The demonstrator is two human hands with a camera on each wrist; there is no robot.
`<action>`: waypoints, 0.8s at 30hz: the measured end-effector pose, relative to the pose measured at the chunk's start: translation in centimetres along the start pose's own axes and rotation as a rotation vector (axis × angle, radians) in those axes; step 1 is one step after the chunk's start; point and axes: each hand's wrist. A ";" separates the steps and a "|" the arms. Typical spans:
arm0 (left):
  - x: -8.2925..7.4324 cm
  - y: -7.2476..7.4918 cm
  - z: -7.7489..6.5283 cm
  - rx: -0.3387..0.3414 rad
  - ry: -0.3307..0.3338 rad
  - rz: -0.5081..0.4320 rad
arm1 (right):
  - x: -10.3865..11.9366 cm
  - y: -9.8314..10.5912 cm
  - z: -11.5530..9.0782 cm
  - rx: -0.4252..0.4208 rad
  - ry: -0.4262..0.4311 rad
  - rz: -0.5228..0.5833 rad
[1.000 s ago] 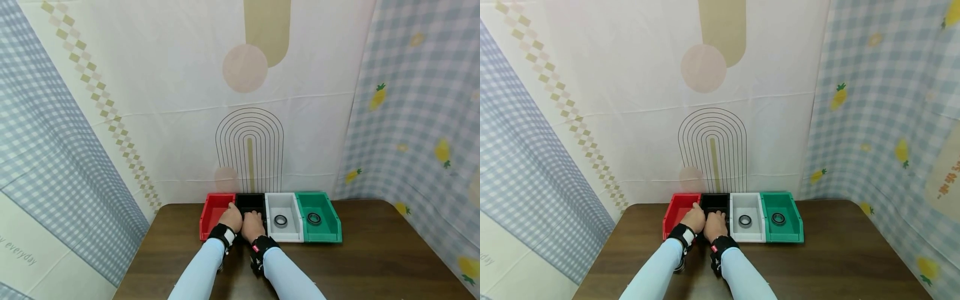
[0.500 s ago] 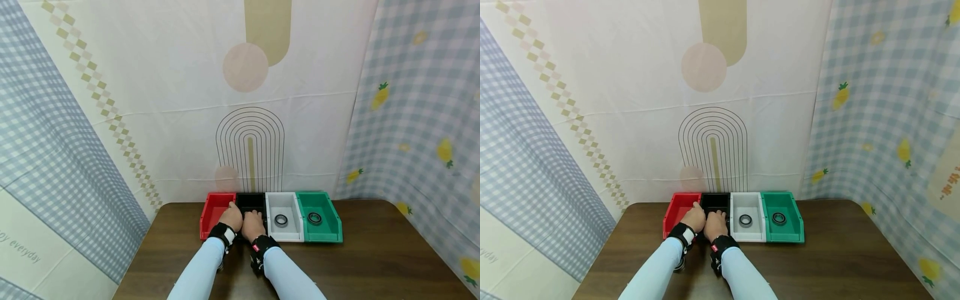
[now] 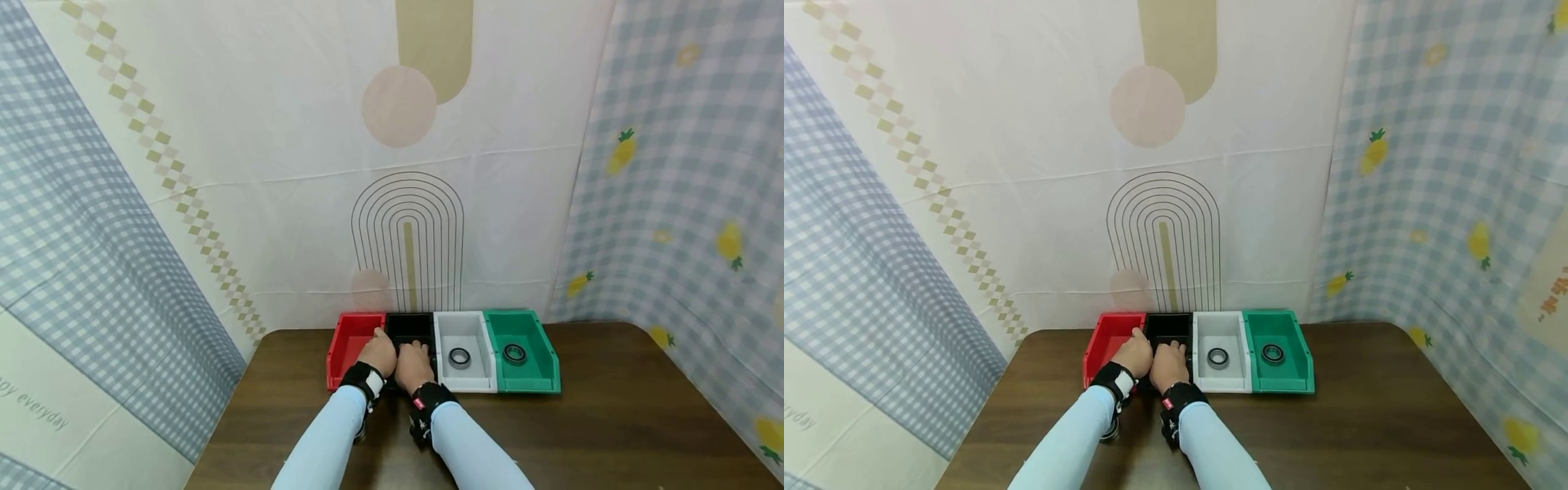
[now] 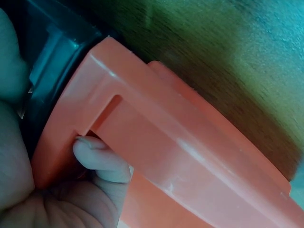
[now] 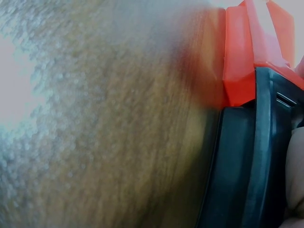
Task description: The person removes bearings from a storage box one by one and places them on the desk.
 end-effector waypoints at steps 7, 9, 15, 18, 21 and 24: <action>0.1 -0.3 0.2 -0.006 -0.002 -0.018 | -0.1 -0.1 -0.1 -0.018 0.026 -0.021; 0.2 -0.3 0.2 -0.007 0.007 -0.025 | -0.1 -0.2 -0.1 -0.020 0.041 -0.032; 0.2 -0.6 0.2 -0.024 -0.001 0.002 | -0.1 -0.3 0.0 -0.021 0.039 -0.023; 0.2 -0.5 0.2 -0.035 -0.010 0.015 | -0.1 -0.3 0.0 -0.014 0.027 -0.009; 0.2 -0.5 0.2 -0.037 -0.015 0.019 | -0.1 -0.2 0.0 -0.013 0.035 -0.028; 0.2 -0.5 0.1 -0.050 -0.021 0.020 | 0.0 -0.1 -0.1 -0.020 0.057 -0.059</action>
Point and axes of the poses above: each hand's wrist, its own z-axis towards the middle knuckle, its own y-axis out of the back of the hand, x = y × z, and after that the axes turned 2 degrees about -z, right-handed
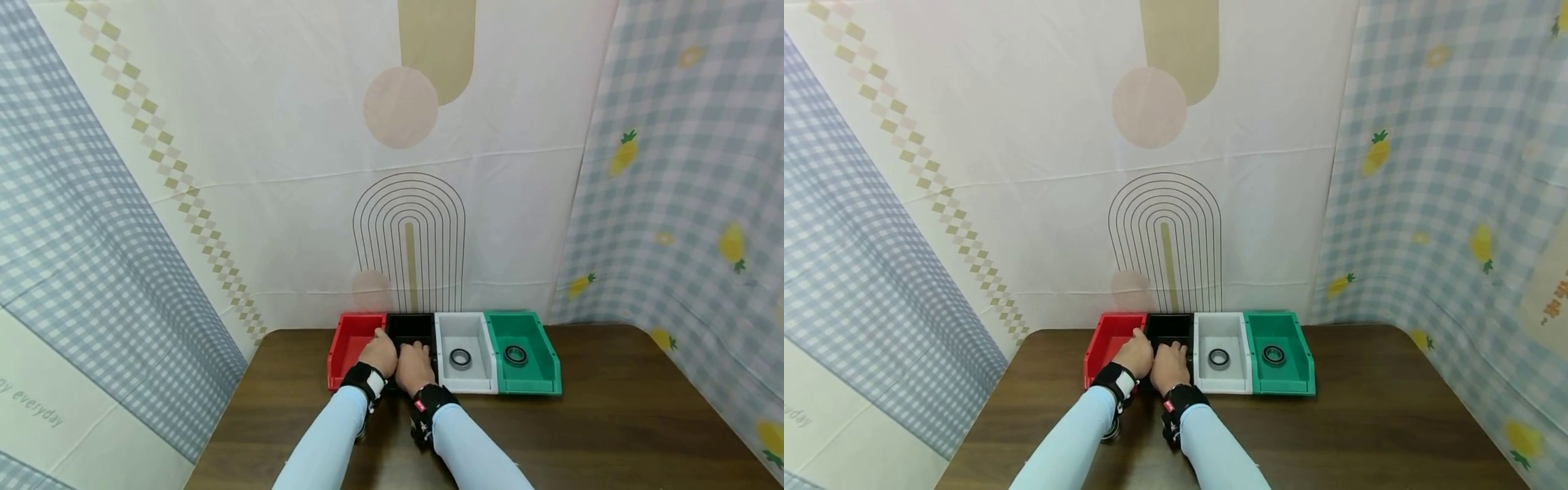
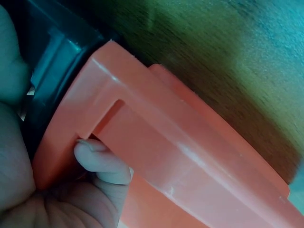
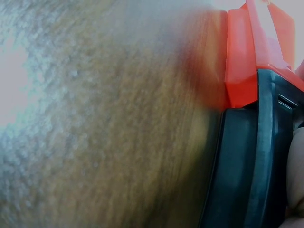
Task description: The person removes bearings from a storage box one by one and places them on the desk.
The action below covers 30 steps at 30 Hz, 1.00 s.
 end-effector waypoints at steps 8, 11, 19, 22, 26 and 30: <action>0.1 0.0 -0.1 0.013 0.013 -0.023 | 0.2 0.2 -0.2 0.018 -0.023 0.036; 0.0 0.0 0.0 0.008 0.018 -0.027 | 0.2 0.3 -0.2 0.012 -0.026 0.051; -0.2 0.2 0.1 0.019 0.029 -0.035 | 0.2 0.4 -0.2 0.018 -0.051 0.094; -0.3 0.3 0.1 0.017 0.036 -0.057 | 0.1 0.4 -0.2 0.018 -0.047 0.086; -0.5 0.8 -0.1 0.026 0.049 -0.084 | 0.1 0.4 -0.2 0.017 -0.033 0.064; -0.9 1.6 -0.7 0.034 0.048 -0.104 | 0.2 0.4 -0.3 0.023 -0.031 0.065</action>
Point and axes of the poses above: each hand's wrist, its own z-axis towards the middle knuckle, its own y-axis out of the back of the hand, x = y × z, and after that the axes turned 2 degrees about -z, right-handed
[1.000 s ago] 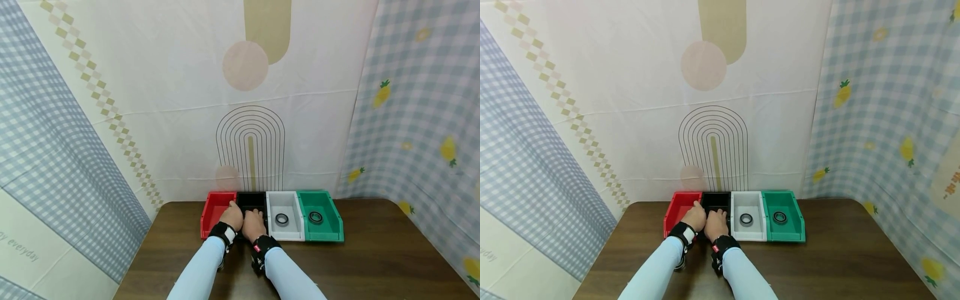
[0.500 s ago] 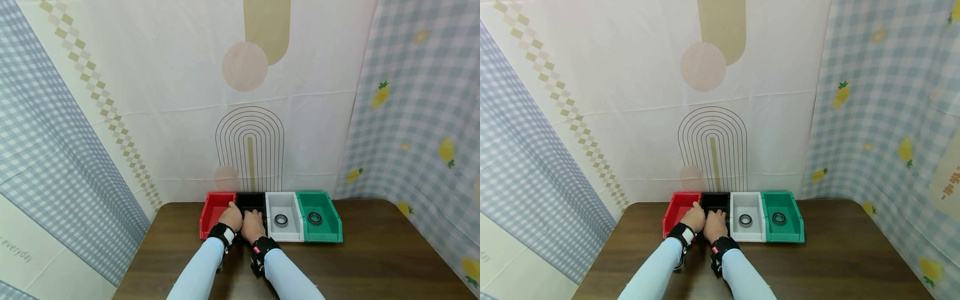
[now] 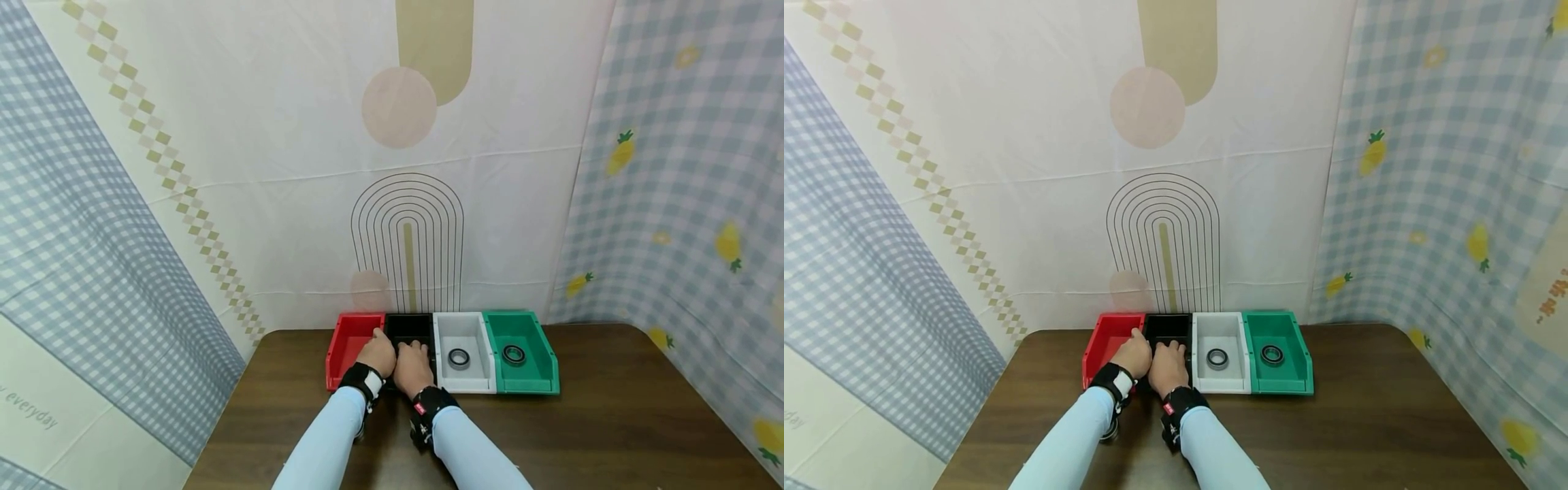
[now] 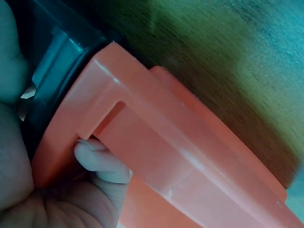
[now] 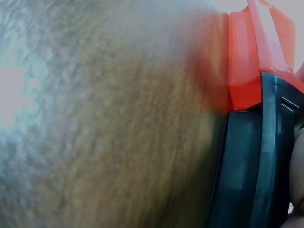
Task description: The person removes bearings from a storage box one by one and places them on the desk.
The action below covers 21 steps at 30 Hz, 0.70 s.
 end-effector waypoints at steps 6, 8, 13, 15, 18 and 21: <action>0.4 -0.5 0.4 0.008 -0.019 0.018 | 0.1 0.0 0.0 0.003 -0.020 0.028; 0.7 -0.8 0.8 0.017 -0.020 0.025 | 0.1 0.0 0.1 0.001 -0.026 0.037; 0.7 -0.7 0.8 0.024 -0.007 0.004 | 0.1 -0.1 0.1 -0.013 -0.024 0.043; 0.7 -0.7 0.8 0.028 0.003 -0.010 | 0.1 0.0 0.0 -0.016 -0.020 0.048; 0.7 -0.7 0.8 0.027 0.021 -0.036 | 0.1 0.1 0.0 -0.020 -0.015 0.055; 0.7 -0.6 0.8 0.029 0.032 -0.053 | 0.1 0.2 -0.1 -0.022 -0.008 0.053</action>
Point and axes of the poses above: each hand's wrist, its own z-axis towards the middle knuckle, its own y-axis out of the back of the hand, x = y × z, and after that the axes turned 2 degrees about -z, right-handed
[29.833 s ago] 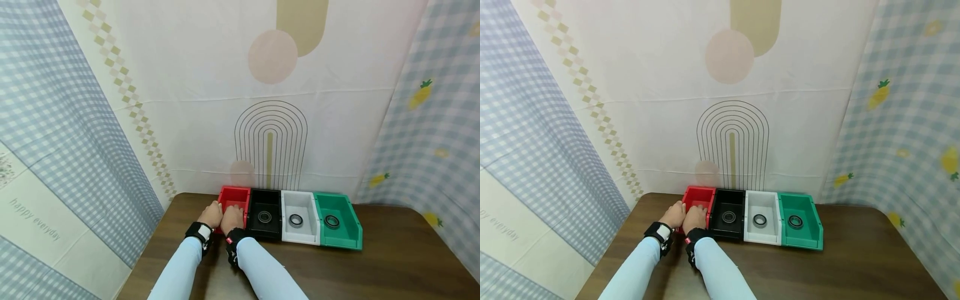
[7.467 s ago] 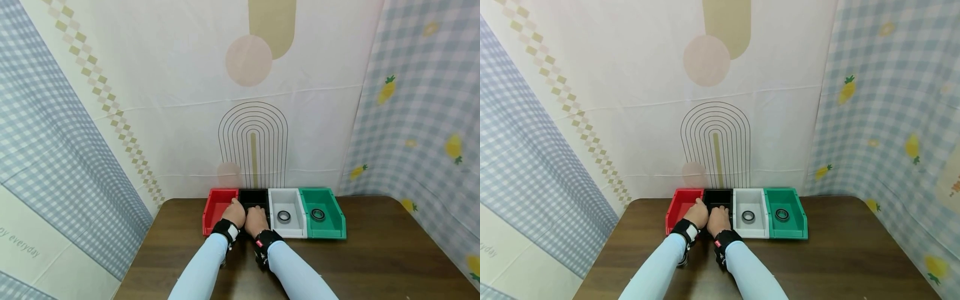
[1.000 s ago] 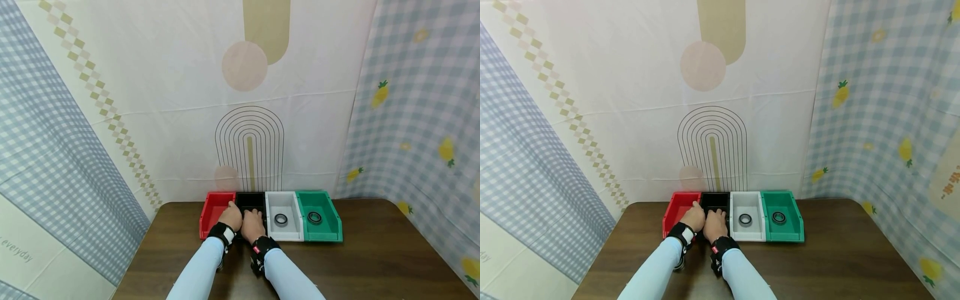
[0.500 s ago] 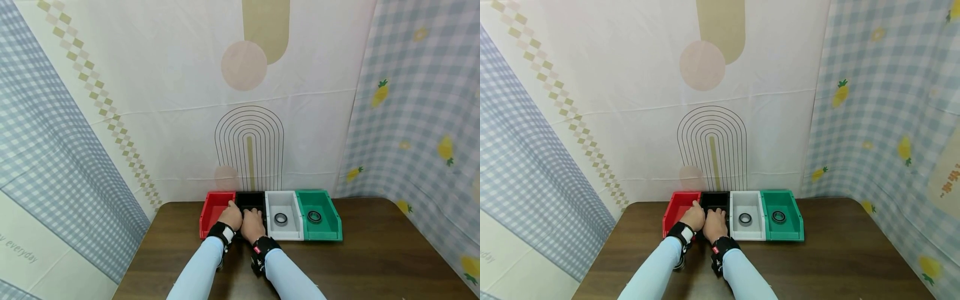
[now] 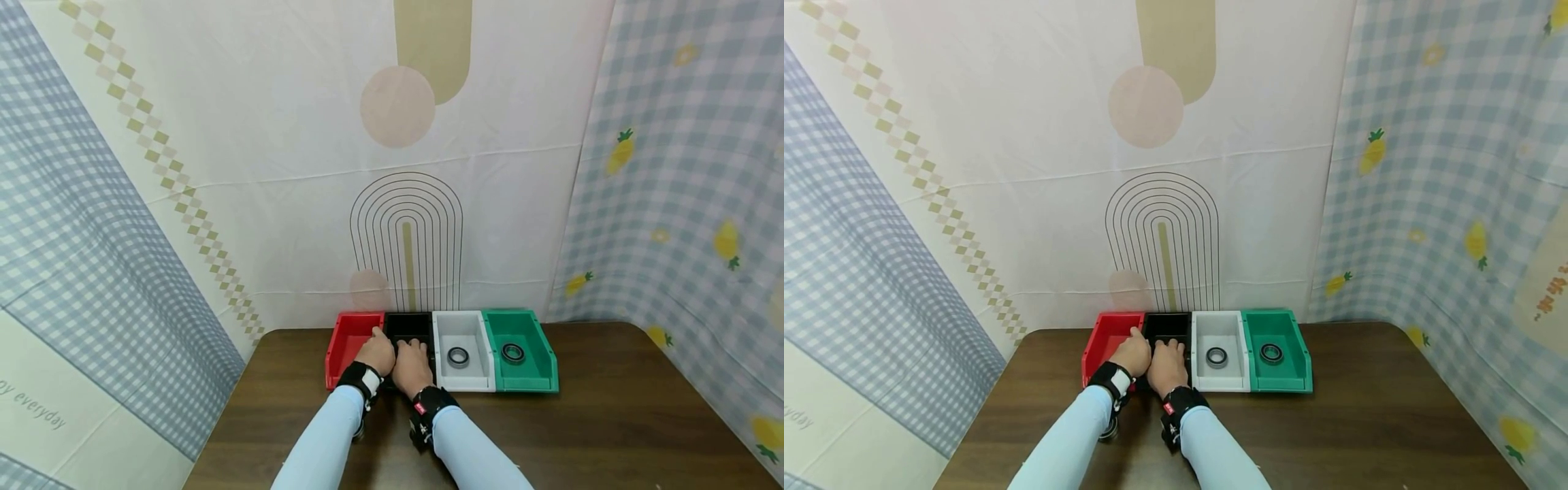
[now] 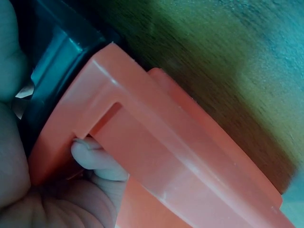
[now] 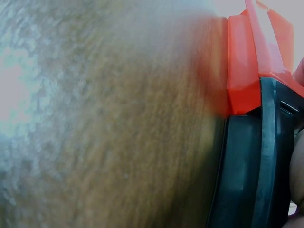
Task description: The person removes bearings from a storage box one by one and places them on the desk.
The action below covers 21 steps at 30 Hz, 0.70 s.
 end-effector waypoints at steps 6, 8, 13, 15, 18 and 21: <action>0.0 0.1 0.1 0.006 0.007 -0.008 | -0.2 -0.3 0.2 0.007 0.026 -0.035; 0.0 0.1 0.1 0.015 0.017 -0.009 | -0.2 -0.3 0.3 -0.002 0.047 -0.065; -0.2 0.2 0.0 0.021 0.027 -0.016 | -0.3 -0.3 0.2 -0.033 0.088 -0.107; -0.2 0.3 -0.1 0.024 0.022 0.005 | -0.4 -0.5 0.1 -0.046 0.088 -0.089; -0.3 0.4 -0.1 0.032 0.016 0.026 | -0.6 -0.7 0.1 -0.062 0.079 -0.045; -0.3 0.4 0.0 0.048 0.014 0.033 | -0.7 -0.8 -0.1 -0.078 0.093 -0.030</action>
Point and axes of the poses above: each hand's wrist, its own z-axis towards the middle knuckle, its own y-axis out of the back of the hand, x = y × z, and after that the axes turned 2 degrees about -z, right-handed
